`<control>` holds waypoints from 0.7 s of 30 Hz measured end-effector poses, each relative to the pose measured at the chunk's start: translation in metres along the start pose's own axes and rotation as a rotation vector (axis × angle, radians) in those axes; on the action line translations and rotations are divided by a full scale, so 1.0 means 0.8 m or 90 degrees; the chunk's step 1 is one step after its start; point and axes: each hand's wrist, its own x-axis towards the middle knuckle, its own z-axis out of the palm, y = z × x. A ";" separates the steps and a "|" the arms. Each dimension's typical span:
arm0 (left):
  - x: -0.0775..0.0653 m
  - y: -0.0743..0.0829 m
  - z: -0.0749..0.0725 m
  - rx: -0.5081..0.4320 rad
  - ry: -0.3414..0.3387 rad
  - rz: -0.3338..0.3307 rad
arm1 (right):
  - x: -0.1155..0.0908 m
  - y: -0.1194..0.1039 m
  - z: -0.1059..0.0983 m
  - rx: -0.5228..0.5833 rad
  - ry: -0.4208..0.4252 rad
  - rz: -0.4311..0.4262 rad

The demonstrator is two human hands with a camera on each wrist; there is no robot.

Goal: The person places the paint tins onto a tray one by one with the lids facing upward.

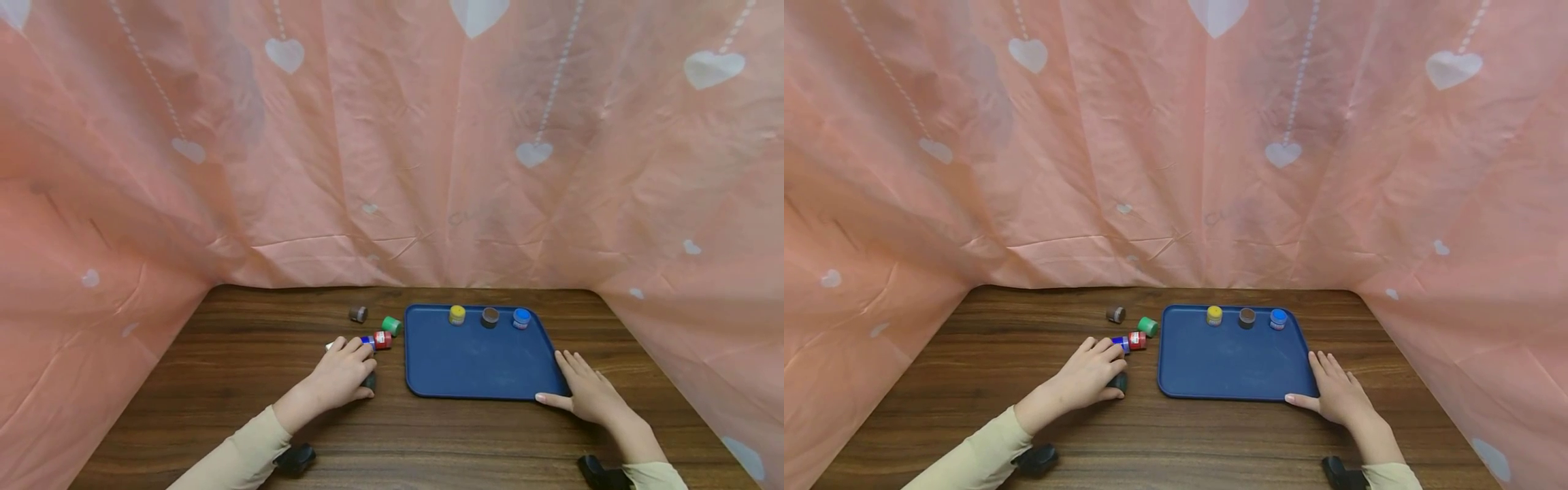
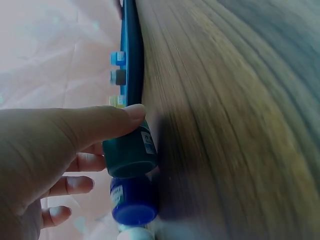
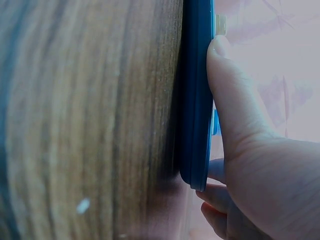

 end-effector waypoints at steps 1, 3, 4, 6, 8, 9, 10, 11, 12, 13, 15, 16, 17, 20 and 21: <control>0.002 0.002 0.001 -0.005 -0.005 -0.001 | 0.000 0.000 0.000 0.002 -0.001 0.001; 0.006 0.004 0.003 -0.016 -0.010 -0.003 | 0.000 -0.001 0.000 0.001 0.000 0.000; 0.008 0.005 0.003 -0.021 -0.009 -0.003 | 0.000 -0.001 0.000 -0.001 0.001 -0.002; 0.014 0.007 0.004 -0.029 -0.001 -0.004 | 0.000 -0.002 -0.001 -0.001 -0.001 -0.001; 0.020 0.008 0.004 -0.038 0.013 -0.006 | 0.000 -0.002 -0.001 -0.003 -0.002 -0.001; 0.023 0.008 0.003 -0.042 0.022 -0.008 | 0.000 -0.002 -0.001 -0.003 -0.002 -0.001; 0.025 0.008 0.003 -0.050 0.027 -0.010 | 0.000 -0.002 -0.002 -0.003 -0.002 -0.001; 0.028 0.008 0.003 -0.058 0.030 -0.014 | 0.000 -0.002 -0.002 -0.004 -0.003 0.000; 0.031 0.008 0.003 -0.069 0.032 -0.018 | 0.000 -0.002 -0.002 -0.002 -0.004 0.001; 0.034 0.008 0.003 -0.078 0.033 -0.022 | 0.000 -0.002 -0.002 -0.003 -0.003 -0.001; 0.039 0.009 0.003 -0.100 0.031 -0.031 | 0.000 -0.002 -0.002 -0.003 -0.003 0.000; 0.042 0.010 0.003 -0.109 0.030 -0.036 | 0.001 -0.001 -0.002 -0.002 -0.005 0.002; 0.045 0.010 0.003 -0.115 0.031 -0.040 | 0.001 -0.001 -0.002 -0.002 -0.005 0.001; 0.055 0.012 0.002 -0.129 0.037 -0.047 | 0.001 0.001 -0.001 -0.001 -0.006 0.003; 0.059 0.013 0.002 -0.132 0.041 -0.048 | 0.001 0.002 0.000 -0.001 -0.008 0.004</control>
